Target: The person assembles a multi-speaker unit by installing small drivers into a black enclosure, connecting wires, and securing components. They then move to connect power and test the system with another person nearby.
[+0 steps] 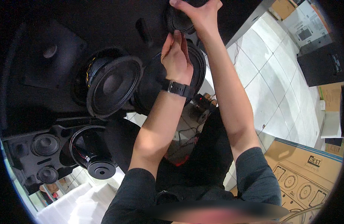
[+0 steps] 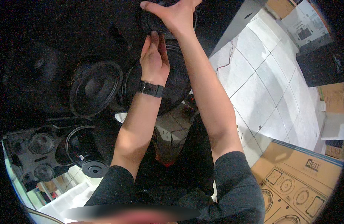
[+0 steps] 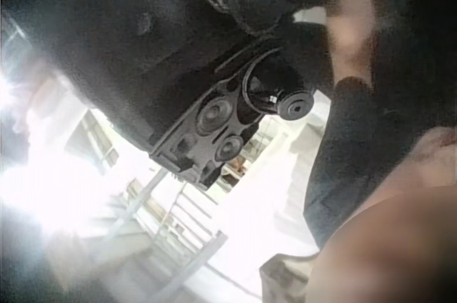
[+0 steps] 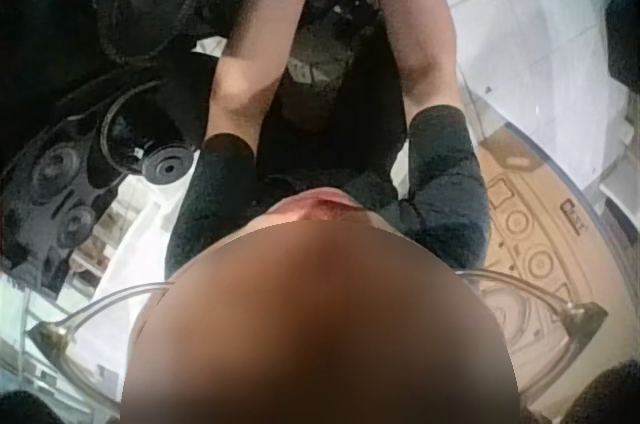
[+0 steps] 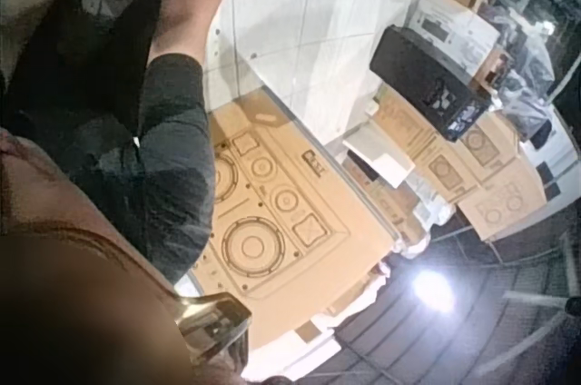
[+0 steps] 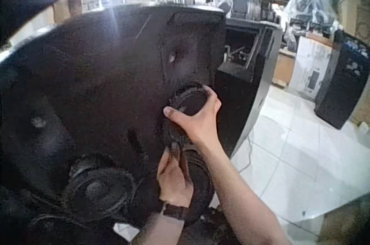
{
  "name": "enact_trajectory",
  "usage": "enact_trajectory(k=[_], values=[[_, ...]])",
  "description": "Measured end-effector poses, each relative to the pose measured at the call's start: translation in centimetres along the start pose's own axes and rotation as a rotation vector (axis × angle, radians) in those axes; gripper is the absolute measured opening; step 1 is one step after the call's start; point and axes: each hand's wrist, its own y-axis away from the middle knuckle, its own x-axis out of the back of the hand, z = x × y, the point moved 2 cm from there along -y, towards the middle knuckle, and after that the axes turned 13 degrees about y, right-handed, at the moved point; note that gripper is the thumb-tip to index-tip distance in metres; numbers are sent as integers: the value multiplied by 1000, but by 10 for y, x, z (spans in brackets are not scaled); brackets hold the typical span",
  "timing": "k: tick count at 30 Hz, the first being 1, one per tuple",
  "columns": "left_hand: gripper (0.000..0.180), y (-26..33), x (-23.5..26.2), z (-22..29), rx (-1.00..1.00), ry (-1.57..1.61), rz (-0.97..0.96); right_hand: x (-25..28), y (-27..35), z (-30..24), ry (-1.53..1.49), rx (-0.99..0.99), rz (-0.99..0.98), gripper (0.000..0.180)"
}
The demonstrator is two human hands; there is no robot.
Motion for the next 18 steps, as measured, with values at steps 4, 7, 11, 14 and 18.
enact_trajectory(k=[4,7,11,14,18], values=[[24,-11,1,-3,18,12,35,0,-2,-3,-60,-48,6,116],[18,-18,8,-9,-34,7,-18,0,1,-5,-37,-18,23,110],[11,-17,15,-12,-111,-35,-76,-4,21,-15,-147,20,-33,105],[22,-13,19,-12,-96,-10,-15,-2,38,-11,-270,-151,-100,100],[23,-14,23,-10,-143,-179,-5,-6,44,5,-236,-206,-103,99]])
